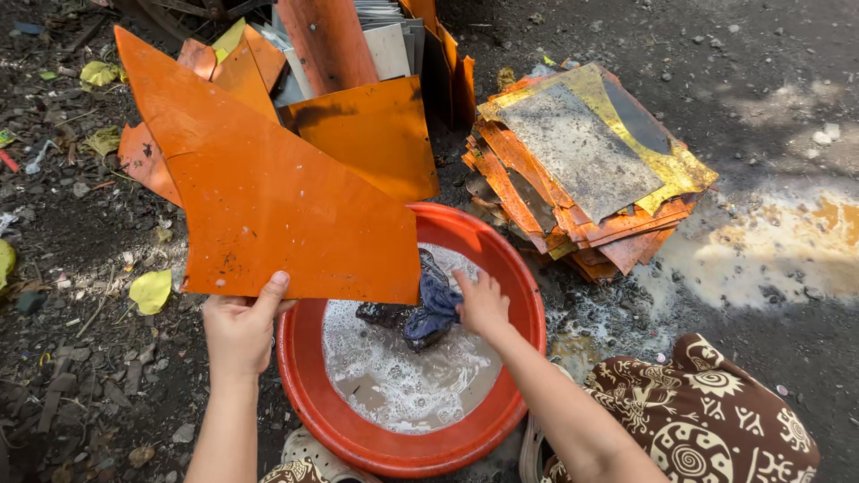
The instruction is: The person washes several orange and grey metal sheets one at a time using a blue cloth and soapy water in a red basin. They scrub both sides of each sheet, rinse the cloth, and place the cleaned sheets aside.
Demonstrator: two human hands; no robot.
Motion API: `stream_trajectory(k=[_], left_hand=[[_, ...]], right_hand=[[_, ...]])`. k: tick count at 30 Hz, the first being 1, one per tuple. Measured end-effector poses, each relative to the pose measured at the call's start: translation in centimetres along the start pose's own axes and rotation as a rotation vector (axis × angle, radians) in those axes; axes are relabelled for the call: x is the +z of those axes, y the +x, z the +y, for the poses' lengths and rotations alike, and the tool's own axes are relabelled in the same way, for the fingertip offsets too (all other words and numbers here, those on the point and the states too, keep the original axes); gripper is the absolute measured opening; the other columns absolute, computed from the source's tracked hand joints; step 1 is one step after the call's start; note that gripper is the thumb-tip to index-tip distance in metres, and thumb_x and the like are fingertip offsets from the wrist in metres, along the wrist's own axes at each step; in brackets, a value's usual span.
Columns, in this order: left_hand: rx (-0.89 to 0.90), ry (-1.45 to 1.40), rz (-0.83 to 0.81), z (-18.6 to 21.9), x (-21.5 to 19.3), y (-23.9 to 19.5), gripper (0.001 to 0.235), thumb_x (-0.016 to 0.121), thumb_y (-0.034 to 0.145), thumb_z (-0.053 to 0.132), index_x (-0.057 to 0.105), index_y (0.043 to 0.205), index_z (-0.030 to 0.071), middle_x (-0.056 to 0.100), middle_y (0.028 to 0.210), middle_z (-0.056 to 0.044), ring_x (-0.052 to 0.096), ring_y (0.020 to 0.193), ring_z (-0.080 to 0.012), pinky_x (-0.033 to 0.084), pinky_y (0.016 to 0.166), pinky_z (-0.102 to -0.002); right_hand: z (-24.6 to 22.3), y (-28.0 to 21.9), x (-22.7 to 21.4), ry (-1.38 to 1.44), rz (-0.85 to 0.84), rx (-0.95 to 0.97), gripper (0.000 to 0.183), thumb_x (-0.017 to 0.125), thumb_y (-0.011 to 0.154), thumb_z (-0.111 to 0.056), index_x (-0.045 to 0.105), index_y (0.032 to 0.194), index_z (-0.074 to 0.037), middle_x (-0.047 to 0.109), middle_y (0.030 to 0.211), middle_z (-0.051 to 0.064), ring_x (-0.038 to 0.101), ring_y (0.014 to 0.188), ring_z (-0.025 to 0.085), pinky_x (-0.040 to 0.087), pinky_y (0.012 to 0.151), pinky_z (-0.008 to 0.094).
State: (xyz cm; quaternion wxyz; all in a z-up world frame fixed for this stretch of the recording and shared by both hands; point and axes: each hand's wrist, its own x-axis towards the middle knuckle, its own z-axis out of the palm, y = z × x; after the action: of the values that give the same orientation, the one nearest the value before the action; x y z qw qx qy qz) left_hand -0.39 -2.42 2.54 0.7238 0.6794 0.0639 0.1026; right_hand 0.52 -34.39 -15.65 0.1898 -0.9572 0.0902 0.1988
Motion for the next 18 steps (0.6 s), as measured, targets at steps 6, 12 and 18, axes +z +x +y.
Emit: stream_trajectory(k=[6,12,18], left_hand=[[0.251,0.329,-0.100,-0.4,0.6,1.6,0.021,0.078,0.097,0.009,0.073,0.110,-0.007,0.077,0.100,-0.009,0.070,0.086,-0.0122,0.055,0.074,-0.025],[0.426,0.307,-0.140,2.7,5.8,4.0,0.030,0.078,0.093,0.009,0.069,0.119,-0.001,0.079,0.105,-0.006,0.070,0.090,-0.0065,0.056,0.080,-0.023],[0.459,0.181,0.071,6.9,10.7,9.6,0.031,0.079,0.093,0.006,0.063,0.120,0.002,0.077,0.105,-0.003,0.074,0.096,-0.0105,0.062,0.088,-0.028]], right_hand=[[-6.1,3.3,-15.3,0.411,0.377,-0.714,0.107,0.087,0.077,-0.016,0.018,0.158,-0.009,0.035,0.159,0.022,0.034,0.147,0.039,0.032,0.118,0.048],[-9.6,3.4,-22.0,0.829,-0.063,-0.747,0.059,0.071,0.090,-0.001,0.049,0.145,-0.004,0.068,0.136,0.010,0.063,0.127,0.021,0.050,0.109,0.037],[-8.4,8.1,-25.6,1.023,0.117,-0.774,0.035,0.060,0.099,0.008,0.056,0.132,-0.001,0.070,0.128,0.008,0.064,0.122,0.018,0.050,0.109,0.034]])
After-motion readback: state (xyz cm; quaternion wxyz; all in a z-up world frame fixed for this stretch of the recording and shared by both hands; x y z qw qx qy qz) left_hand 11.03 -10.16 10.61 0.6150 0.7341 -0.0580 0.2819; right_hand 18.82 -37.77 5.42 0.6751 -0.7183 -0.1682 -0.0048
